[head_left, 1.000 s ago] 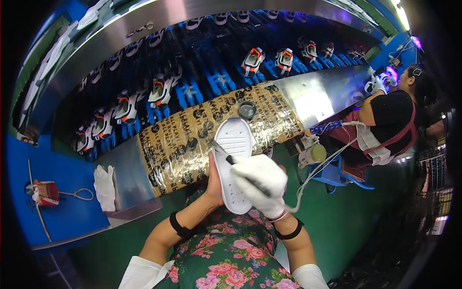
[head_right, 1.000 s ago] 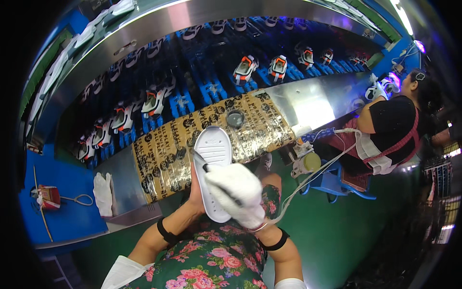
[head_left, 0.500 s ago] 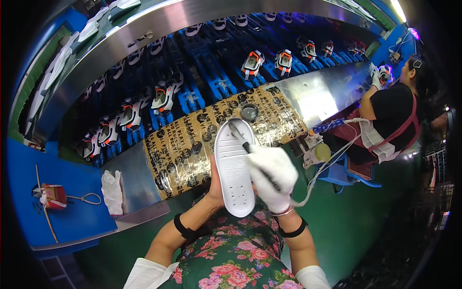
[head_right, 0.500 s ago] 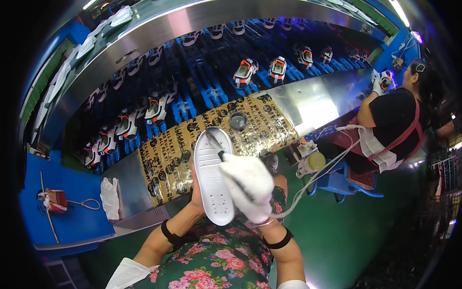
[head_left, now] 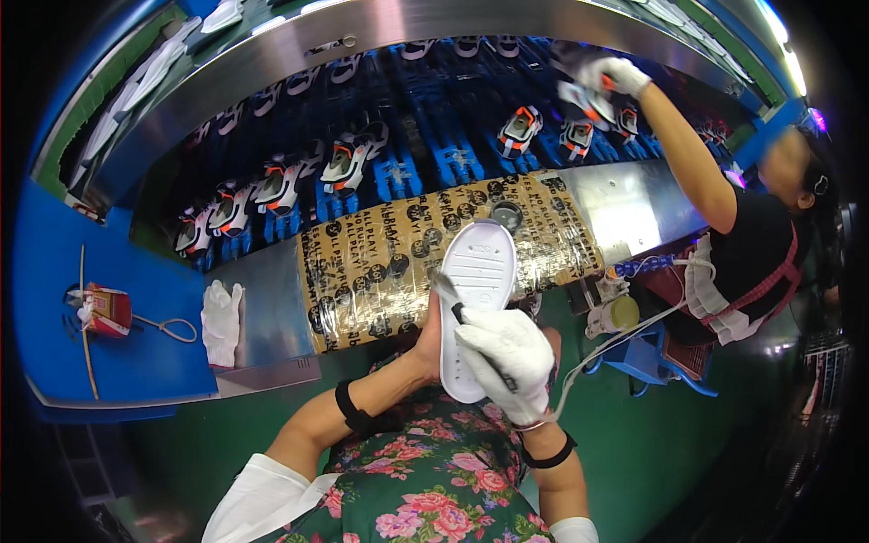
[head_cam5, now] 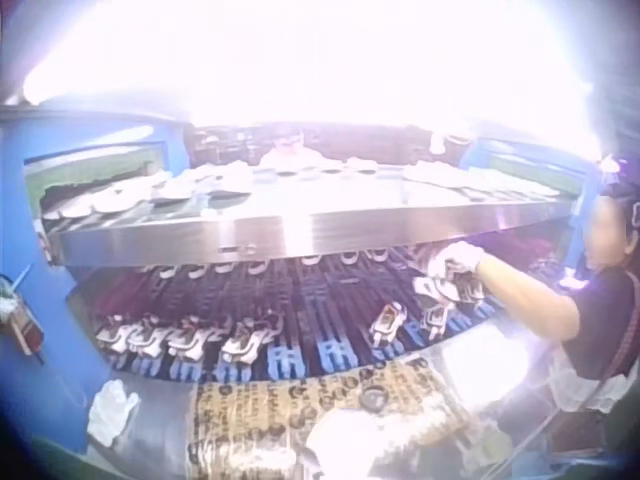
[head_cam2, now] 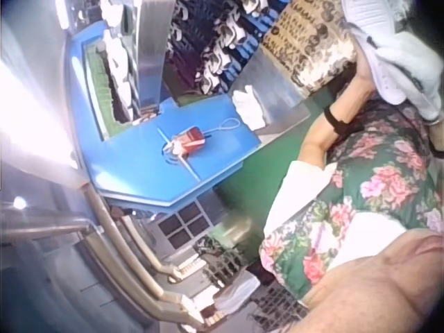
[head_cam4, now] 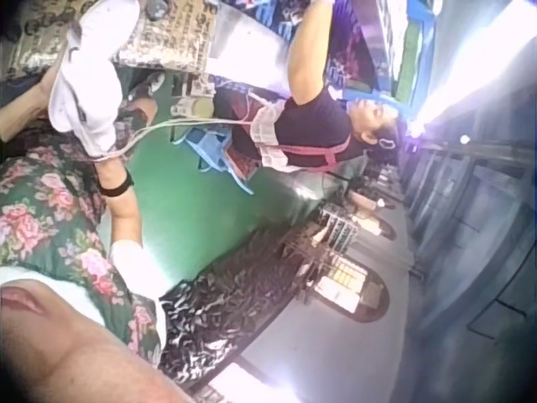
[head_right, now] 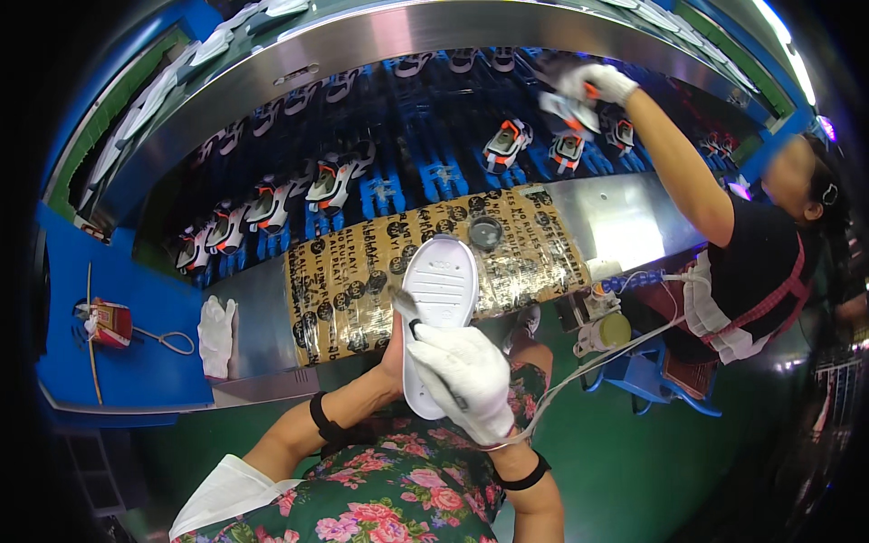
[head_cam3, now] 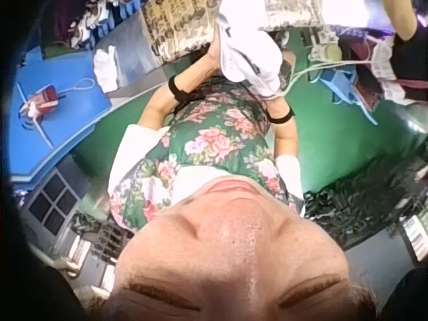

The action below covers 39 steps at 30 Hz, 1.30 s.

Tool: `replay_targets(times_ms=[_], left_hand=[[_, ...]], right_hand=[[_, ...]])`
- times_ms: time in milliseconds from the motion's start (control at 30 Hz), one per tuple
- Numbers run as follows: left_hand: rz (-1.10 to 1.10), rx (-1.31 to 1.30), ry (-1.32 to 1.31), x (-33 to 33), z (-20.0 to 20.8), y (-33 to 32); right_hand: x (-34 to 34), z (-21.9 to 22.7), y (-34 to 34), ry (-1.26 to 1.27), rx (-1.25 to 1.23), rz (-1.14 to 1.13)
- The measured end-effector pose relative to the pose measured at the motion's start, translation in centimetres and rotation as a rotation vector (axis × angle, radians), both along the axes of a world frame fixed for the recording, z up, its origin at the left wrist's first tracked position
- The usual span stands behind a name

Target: Apply adhesive or marking ink to the inside of shoe soles using a brush.

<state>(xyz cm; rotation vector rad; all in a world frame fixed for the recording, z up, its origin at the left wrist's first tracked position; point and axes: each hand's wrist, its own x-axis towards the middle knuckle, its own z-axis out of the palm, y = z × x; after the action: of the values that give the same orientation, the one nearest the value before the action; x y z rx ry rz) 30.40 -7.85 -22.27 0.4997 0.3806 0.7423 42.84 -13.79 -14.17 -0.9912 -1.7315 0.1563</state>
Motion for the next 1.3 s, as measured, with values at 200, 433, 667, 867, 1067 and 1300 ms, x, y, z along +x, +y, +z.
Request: replay_targets(times_ms=[200,433,667,867,1067,1300], left_hand=[[-0.137,-0.178,-0.452,0.2,0.4,0.6],[-0.096,0.009,-0.568,-0.1,0.6,2.2],[-0.027,-0.007,-0.224,-1.3,-0.6,2.1],[0.120,-0.128,0.064,-0.6,1.8,2.2],[-0.158,0.006,-0.208,-0.8,1.0,4.0],[-0.129,0.035,-0.146,-0.5,1.6,4.4]], right_hand=[[2.0,-0.5,1.1,0.177,0.008,-0.123],[1.4,0.0,0.9,0.278,-0.104,0.186],[0.3,-0.1,-0.4,-0.060,0.046,0.024],[2.0,-0.6,-0.3,0.178,-0.024,0.075],[0.7,-1.2,-1.5,0.061,0.005,0.133],[1.4,-1.8,-1.3,-0.020,0.114,0.013]])
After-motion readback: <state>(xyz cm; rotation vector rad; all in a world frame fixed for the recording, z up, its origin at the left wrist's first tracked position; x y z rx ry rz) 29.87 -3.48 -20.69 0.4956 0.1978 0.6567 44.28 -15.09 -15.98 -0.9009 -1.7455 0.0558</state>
